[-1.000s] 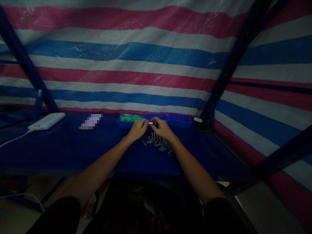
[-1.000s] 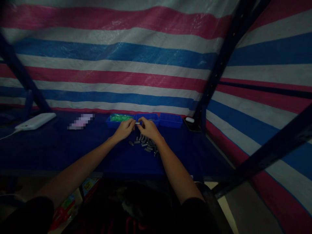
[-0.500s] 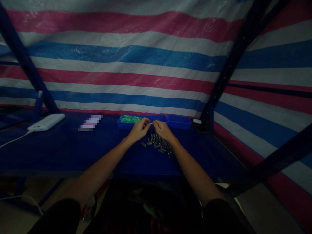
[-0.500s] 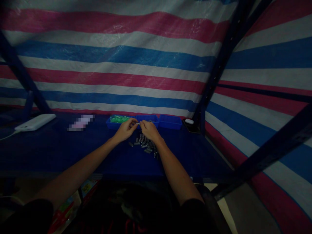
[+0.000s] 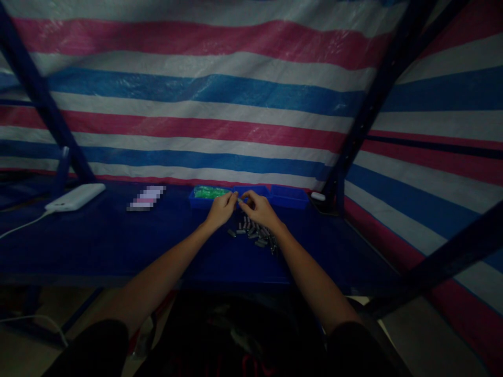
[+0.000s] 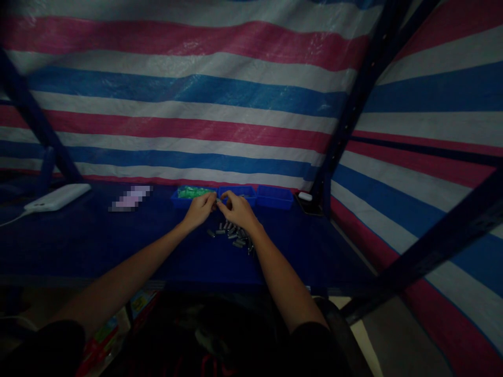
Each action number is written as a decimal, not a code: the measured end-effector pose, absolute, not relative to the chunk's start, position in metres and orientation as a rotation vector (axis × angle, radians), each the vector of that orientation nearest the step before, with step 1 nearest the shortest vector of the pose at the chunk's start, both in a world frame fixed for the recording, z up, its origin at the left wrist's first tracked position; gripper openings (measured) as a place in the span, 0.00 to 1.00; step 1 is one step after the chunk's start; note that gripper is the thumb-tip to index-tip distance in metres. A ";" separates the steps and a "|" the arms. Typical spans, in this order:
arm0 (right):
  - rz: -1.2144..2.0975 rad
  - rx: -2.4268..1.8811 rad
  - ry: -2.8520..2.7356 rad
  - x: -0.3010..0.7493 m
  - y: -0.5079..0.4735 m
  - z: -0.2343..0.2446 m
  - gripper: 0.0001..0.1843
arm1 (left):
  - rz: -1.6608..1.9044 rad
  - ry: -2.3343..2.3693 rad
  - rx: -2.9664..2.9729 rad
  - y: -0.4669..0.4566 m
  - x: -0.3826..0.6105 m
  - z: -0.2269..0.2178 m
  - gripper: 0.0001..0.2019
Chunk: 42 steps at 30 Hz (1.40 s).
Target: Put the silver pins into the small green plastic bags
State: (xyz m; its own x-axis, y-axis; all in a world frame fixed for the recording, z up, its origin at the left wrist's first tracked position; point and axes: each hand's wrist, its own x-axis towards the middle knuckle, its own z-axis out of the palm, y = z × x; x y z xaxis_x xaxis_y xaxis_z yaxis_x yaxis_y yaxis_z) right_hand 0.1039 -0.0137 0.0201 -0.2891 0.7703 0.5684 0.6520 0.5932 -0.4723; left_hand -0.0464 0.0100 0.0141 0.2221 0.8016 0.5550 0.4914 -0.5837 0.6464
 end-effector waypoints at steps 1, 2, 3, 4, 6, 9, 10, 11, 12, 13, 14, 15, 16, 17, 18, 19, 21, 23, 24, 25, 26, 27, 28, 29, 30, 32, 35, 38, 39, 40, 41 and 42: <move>0.171 -1.141 -2.026 0.103 -0.013 0.020 0.10 | 1.290 1.205 2.170 0.010 -0.046 0.014 0.22; 0.152 -1.156 -2.029 0.103 -0.013 0.020 0.10 | 1.273 1.206 2.173 0.011 -0.047 0.013 0.23; 0.128 -1.175 -2.031 0.102 -0.012 0.020 0.10 | 1.248 1.204 2.178 0.011 -0.047 0.013 0.24; 0.102 -1.199 -2.028 0.102 -0.011 0.019 0.11 | 1.215 1.199 2.184 0.012 -0.047 0.012 0.25; 0.055 -1.266 -2.006 0.104 -0.008 0.018 0.15 | 1.116 1.169 2.220 0.013 -0.048 0.009 0.26; 0.020 -1.404 -1.909 0.113 -0.001 0.015 0.16 | 0.865 1.081 2.366 0.015 -0.050 0.006 0.25; 0.015 -1.449 -1.860 0.117 0.001 0.013 0.16 | 0.771 1.044 2.423 0.015 -0.051 0.004 0.23; 0.009 -1.493 -1.805 0.122 0.004 0.012 0.15 | 0.685 1.006 2.466 0.015 -0.052 0.003 0.20; 0.002 -1.533 -1.748 0.126 0.006 0.011 0.15 | 0.619 0.972 2.491 0.014 -0.052 0.002 0.18; -0.004 -1.568 -1.696 0.131 0.009 0.009 0.15 | 0.568 0.940 2.499 0.014 -0.052 0.002 0.16; -0.010 -1.594 -1.649 0.135 0.011 0.008 0.15 | 0.531 0.916 2.495 0.013 -0.053 0.001 0.14; -0.015 -1.614 -1.612 0.139 0.013 0.007 0.16 | 0.505 0.902 2.482 0.013 -0.053 0.001 0.13; -0.016 -1.630 -1.587 0.142 0.015 0.006 0.17 | 0.488 0.896 2.470 0.012 -0.052 0.001 0.12; -0.015 -1.644 -1.569 0.145 0.017 0.005 0.18 | 0.477 0.896 2.465 0.012 -0.052 0.001 0.11; -0.012 -1.657 -1.557 0.147 0.018 0.004 0.19 | 0.466 0.899 2.465 0.012 -0.052 0.001 0.10; -0.008 -1.672 -1.547 0.149 0.020 0.003 0.19 | 0.457 0.902 2.469 0.012 -0.051 0.001 0.10; -0.001 -1.699 -1.532 0.152 0.023 0.000 0.20 | 0.451 0.910 2.479 0.012 -0.051 0.001 0.08; 0.008 -1.710 -1.516 0.154 0.025 -0.002 0.20 | 0.447 0.918 2.473 0.014 -0.051 0.000 0.07; 0.013 -1.710 -1.504 0.155 0.027 -0.004 0.19 | 0.446 0.920 2.465 0.014 -0.051 -0.001 0.06; 0.020 -1.707 -1.490 0.157 0.028 -0.005 0.19 | 0.446 0.923 2.453 0.015 -0.051 -0.001 0.06; 0.030 -1.705 -1.472 0.158 0.029 -0.006 0.19 | 0.444 0.924 2.440 0.016 -0.052 -0.002 0.05; 0.042 -1.705 -1.449 0.159 0.030 -0.007 0.19 | 0.440 0.925 2.428 0.016 -0.052 -0.002 0.05; 0.059 -1.712 -1.421 0.159 0.030 -0.008 0.19 | 0.438 0.926 2.419 0.016 -0.052 -0.003 0.05; 0.082 -1.721 -1.392 0.160 0.031 -0.009 0.19 | 0.437 0.927 2.413 0.016 -0.052 -0.003 0.04; 0.107 -1.732 -1.366 0.161 0.031 -0.009 0.19 | 0.434 0.926 2.410 0.015 -0.051 -0.003 0.05; 0.136 -1.748 -1.337 0.162 0.032 -0.011 0.19 | 0.421 0.929 2.414 0.014 -0.051 -0.002 0.06; 0.077 -1.749 -1.363 0.162 0.032 -0.014 0.17 | 0.387 0.975 2.432 0.014 -0.052 0.000 0.09; 0.009 -1.768 -1.383 0.162 0.031 -0.015 0.15 | 0.371 1.105 2.458 0.017 -0.058 0.002 0.10; 0.000 -1.776 -1.386 0.162 0.031 -0.015 0.15 | 0.376 1.151 2.459 0.019 -0.060 0.002 0.09; -0.007 -1.783 -1.389 0.162 0.031 -0.015 0.15 | 0.387 1.184 2.455 0.020 -0.062 0.003 0.07; -0.013 -1.789 -1.394 0.163 0.031 -0.015 0.15 | 0.400 1.203 2.447 0.021 -0.064 0.003 0.06; -0.015 -1.797 -1.398 0.163 0.031 -0.014 0.16 | 0.414 1.209 2.439 0.022 -0.065 0.003 0.05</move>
